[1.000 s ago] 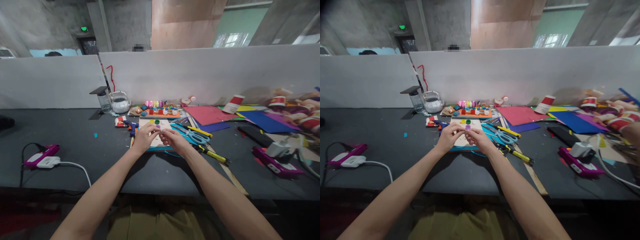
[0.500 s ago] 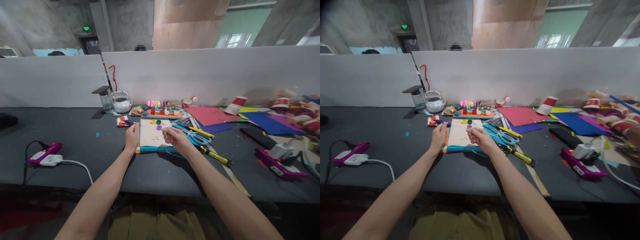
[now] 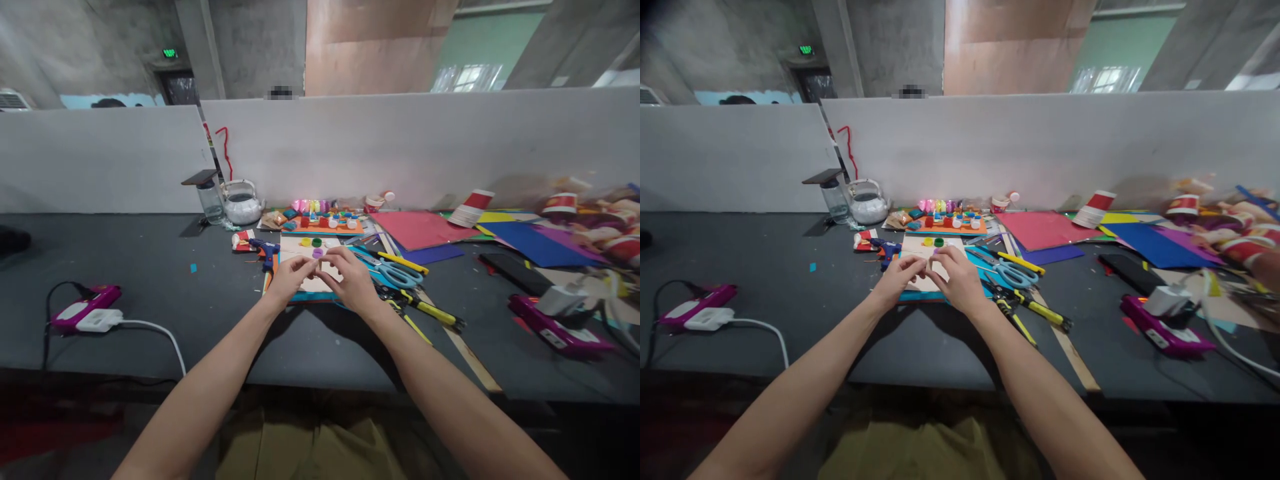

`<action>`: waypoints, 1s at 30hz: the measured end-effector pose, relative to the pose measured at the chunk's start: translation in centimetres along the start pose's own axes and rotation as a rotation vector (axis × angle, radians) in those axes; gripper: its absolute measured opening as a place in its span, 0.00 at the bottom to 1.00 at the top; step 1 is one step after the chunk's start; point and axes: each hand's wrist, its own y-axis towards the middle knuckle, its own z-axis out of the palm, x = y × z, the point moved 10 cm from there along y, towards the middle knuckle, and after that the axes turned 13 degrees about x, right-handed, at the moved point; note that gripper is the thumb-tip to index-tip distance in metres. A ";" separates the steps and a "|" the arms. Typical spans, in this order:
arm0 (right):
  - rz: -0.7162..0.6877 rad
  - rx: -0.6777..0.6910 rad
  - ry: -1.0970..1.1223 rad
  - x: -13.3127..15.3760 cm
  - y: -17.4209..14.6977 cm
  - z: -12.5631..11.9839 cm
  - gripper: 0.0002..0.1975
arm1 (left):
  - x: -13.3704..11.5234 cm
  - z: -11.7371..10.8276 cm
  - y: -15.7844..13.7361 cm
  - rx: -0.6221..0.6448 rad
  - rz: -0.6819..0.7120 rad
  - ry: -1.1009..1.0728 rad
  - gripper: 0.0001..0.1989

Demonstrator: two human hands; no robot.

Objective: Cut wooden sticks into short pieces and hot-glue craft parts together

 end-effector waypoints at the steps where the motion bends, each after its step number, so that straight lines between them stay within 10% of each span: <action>1: -0.017 0.004 -0.035 0.2 0.0 0.1 0.09 | 0.1 -0.1 0.0 -0.006 -0.007 -0.001 0.14; 30: -0.060 0.125 -0.217 -0.5 -0.1 2.8 0.12 | 2.7 -0.1 0.2 0.039 -0.154 -0.030 0.13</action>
